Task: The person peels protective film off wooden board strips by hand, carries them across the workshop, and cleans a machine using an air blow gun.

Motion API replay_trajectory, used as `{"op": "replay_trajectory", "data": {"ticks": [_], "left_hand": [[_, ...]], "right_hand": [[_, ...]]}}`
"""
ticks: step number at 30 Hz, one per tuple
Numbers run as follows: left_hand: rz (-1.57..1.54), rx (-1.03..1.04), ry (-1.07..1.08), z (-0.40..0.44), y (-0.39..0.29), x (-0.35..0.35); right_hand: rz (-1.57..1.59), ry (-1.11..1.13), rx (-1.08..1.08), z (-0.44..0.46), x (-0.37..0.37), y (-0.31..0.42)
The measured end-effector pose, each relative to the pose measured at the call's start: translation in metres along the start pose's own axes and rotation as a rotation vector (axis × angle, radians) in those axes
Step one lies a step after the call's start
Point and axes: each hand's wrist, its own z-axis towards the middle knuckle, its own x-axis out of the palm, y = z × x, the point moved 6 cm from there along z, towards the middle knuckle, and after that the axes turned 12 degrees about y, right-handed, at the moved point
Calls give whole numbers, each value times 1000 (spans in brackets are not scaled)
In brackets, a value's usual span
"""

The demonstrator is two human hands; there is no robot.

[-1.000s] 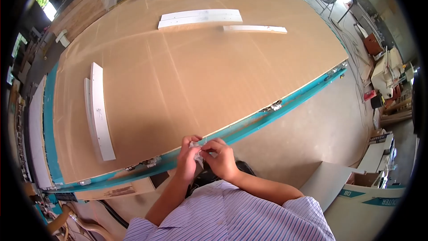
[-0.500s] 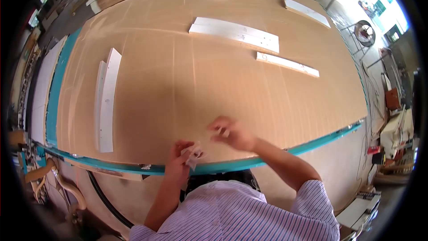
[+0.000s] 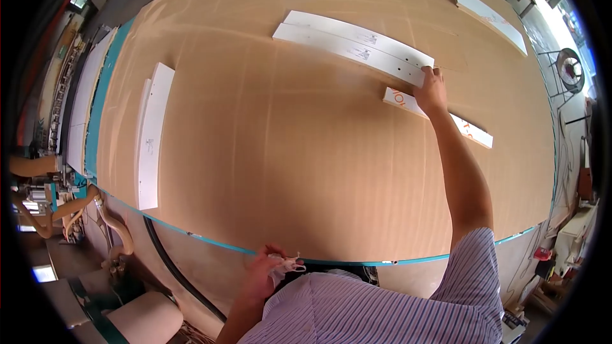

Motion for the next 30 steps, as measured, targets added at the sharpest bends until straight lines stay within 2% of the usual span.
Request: {"op": "replay_trajectory", "data": {"ticks": [5,8,11,14,15,18,21,24,25,28,29,30], "left_hand": [[54,38,-49,3,-10,-2],[219,-153,-31,-3,-5,-4],[301,-288,24,-17,-7,5],[578,-481,18,-29,10,0],[676,-549,68,-34,10,6],[1058,-256,309,-31,31,-5],[1063,-284,381,-29,31,-4],[1104,-173,344,-26,10,4],[1078,-120,288,-25,2,5],[1053,45,189,-21,-7,-15],[1079,130,153,-21,-15,-19],[1077,134,137,-21,-22,-23]], "right_hand": [[66,94,70,3,-2,-12],[56,-57,104,1,-4,-16],[63,-20,127,4,-1,-17],[247,-19,182,-1,-5,-22],[224,-32,126,-7,-11,-20],[175,-55,-80,-23,-42,5],[113,-17,-353,-37,-88,49],[-37,325,-293,-50,-116,96],[-124,376,-311,-62,-127,120],[59,481,-291,-59,-122,125],[361,626,-200,-66,-115,123],[585,672,-176,-74,-107,125]]}}
